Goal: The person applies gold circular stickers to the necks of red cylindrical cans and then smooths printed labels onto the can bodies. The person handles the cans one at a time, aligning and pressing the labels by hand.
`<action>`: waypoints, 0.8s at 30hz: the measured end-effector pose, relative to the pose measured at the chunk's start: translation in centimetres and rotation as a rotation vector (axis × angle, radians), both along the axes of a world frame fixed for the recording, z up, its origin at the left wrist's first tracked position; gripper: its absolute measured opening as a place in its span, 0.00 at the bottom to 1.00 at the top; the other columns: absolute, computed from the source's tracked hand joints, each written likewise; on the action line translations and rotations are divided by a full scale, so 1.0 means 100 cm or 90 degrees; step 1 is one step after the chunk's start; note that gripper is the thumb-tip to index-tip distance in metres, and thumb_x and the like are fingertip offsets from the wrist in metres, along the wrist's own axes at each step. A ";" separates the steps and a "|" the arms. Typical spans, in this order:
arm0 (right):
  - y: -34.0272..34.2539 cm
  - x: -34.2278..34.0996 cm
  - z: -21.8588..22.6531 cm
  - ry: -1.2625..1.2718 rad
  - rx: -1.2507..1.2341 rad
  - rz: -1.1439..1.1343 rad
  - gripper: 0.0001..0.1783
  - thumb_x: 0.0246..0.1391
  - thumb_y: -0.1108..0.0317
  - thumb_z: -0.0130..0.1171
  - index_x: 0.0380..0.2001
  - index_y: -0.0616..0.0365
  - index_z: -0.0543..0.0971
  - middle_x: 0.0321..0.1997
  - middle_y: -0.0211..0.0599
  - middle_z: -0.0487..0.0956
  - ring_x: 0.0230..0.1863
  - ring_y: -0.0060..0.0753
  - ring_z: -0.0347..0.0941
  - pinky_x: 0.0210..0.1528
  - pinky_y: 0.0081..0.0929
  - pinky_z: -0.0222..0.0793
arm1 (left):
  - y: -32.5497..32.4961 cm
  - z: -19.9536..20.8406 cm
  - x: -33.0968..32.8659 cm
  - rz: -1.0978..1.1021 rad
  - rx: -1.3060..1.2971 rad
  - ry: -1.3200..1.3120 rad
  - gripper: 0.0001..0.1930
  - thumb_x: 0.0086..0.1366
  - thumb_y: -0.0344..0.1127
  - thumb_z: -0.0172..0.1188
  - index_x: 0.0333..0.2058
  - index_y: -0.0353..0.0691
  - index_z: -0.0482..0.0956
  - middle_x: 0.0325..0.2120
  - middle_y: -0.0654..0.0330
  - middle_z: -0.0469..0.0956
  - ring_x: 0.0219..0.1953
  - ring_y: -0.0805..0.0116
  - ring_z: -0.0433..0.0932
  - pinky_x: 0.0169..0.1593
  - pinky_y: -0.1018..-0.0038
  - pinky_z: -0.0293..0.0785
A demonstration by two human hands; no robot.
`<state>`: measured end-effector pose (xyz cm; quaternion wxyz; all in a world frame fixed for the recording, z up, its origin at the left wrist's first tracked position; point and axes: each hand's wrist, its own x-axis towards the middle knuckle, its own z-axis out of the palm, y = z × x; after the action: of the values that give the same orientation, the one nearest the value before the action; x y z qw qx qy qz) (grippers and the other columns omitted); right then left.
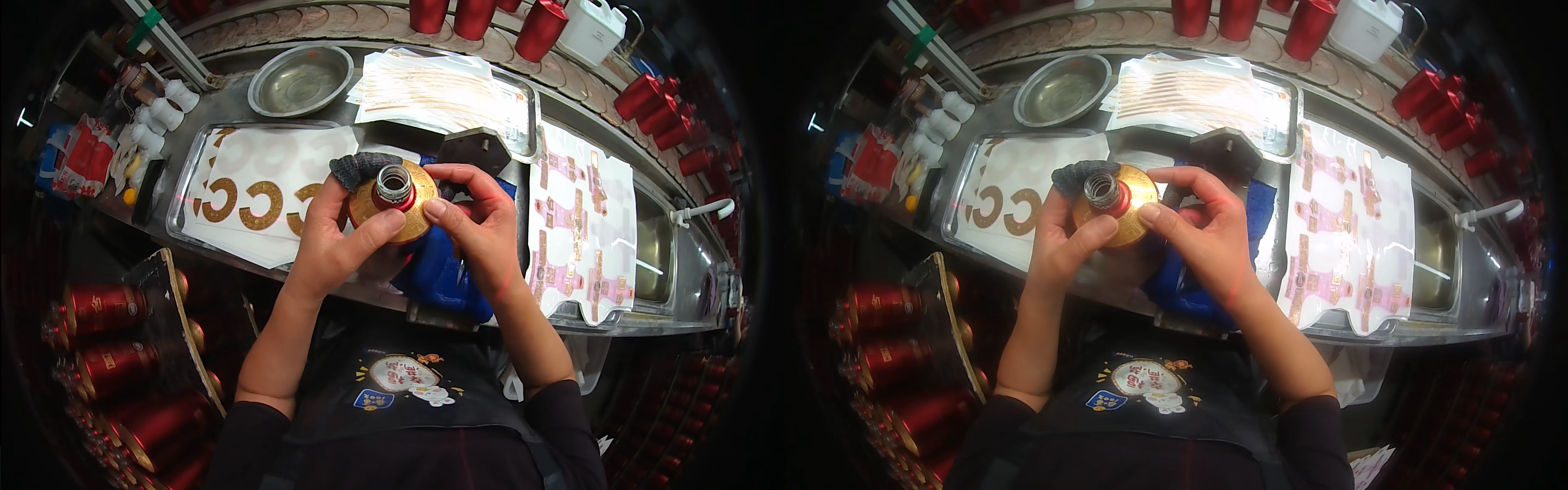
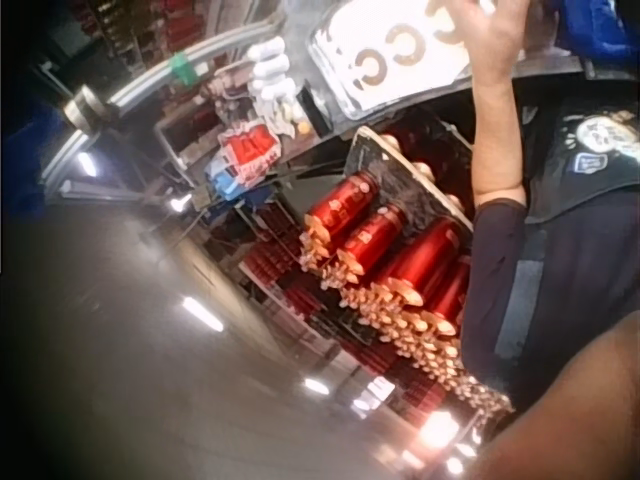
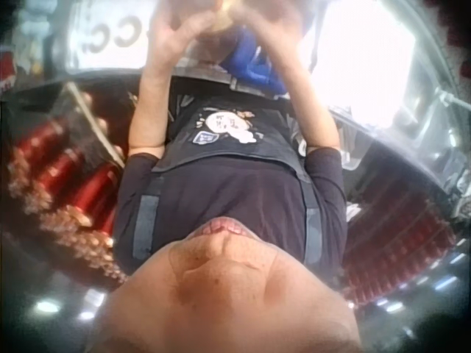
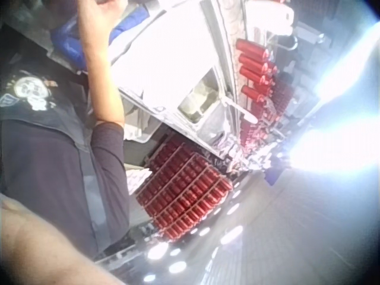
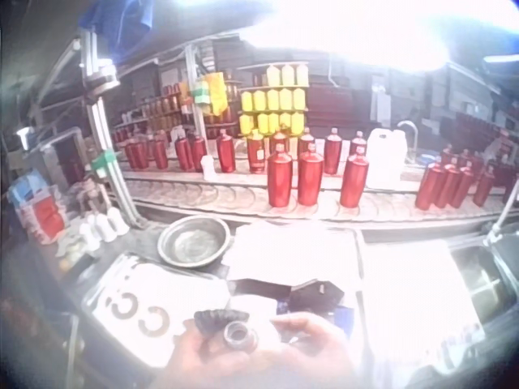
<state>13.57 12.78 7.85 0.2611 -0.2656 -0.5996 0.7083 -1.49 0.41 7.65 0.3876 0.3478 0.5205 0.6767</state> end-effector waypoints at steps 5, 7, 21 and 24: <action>0.006 -0.004 -0.001 0.028 -0.064 0.008 0.20 0.57 0.65 0.67 0.50 0.62 0.79 0.29 0.24 0.79 0.19 0.08 0.62 0.19 0.10 0.54 | 0.001 0.003 0.001 0.021 -0.006 0.035 0.25 0.62 0.34 0.68 0.57 0.38 0.73 0.50 0.60 0.78 0.52 0.71 0.77 0.58 0.72 0.73; 0.006 -0.005 -0.001 0.021 -0.063 0.004 0.20 0.57 0.65 0.67 0.50 0.62 0.78 0.32 0.25 0.80 0.21 0.07 0.65 0.20 0.09 0.55 | 0.002 0.004 0.002 0.029 -0.013 0.035 0.25 0.62 0.33 0.68 0.56 0.38 0.73 0.50 0.59 0.78 0.52 0.71 0.77 0.57 0.72 0.73; 0.005 -0.009 0.002 0.021 -0.061 0.018 0.18 0.57 0.71 0.66 0.49 0.63 0.76 0.43 0.28 0.78 0.31 0.07 0.72 0.30 0.07 0.66 | 0.006 0.005 0.011 0.045 -0.010 -0.004 0.24 0.61 0.30 0.67 0.55 0.38 0.73 0.48 0.59 0.78 0.51 0.72 0.77 0.56 0.73 0.74; 0.003 -0.009 0.002 0.006 0.036 0.008 0.18 0.56 0.68 0.68 0.47 0.61 0.77 0.43 0.25 0.76 0.28 0.05 0.66 0.28 0.07 0.61 | 0.006 0.004 0.012 0.051 -0.007 -0.005 0.24 0.61 0.30 0.67 0.55 0.38 0.72 0.48 0.59 0.78 0.51 0.72 0.77 0.56 0.73 0.74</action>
<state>12.65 13.11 8.07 0.2673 -0.2510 -0.6196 0.6940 -0.25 0.97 8.03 0.3641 0.3221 0.5364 0.6900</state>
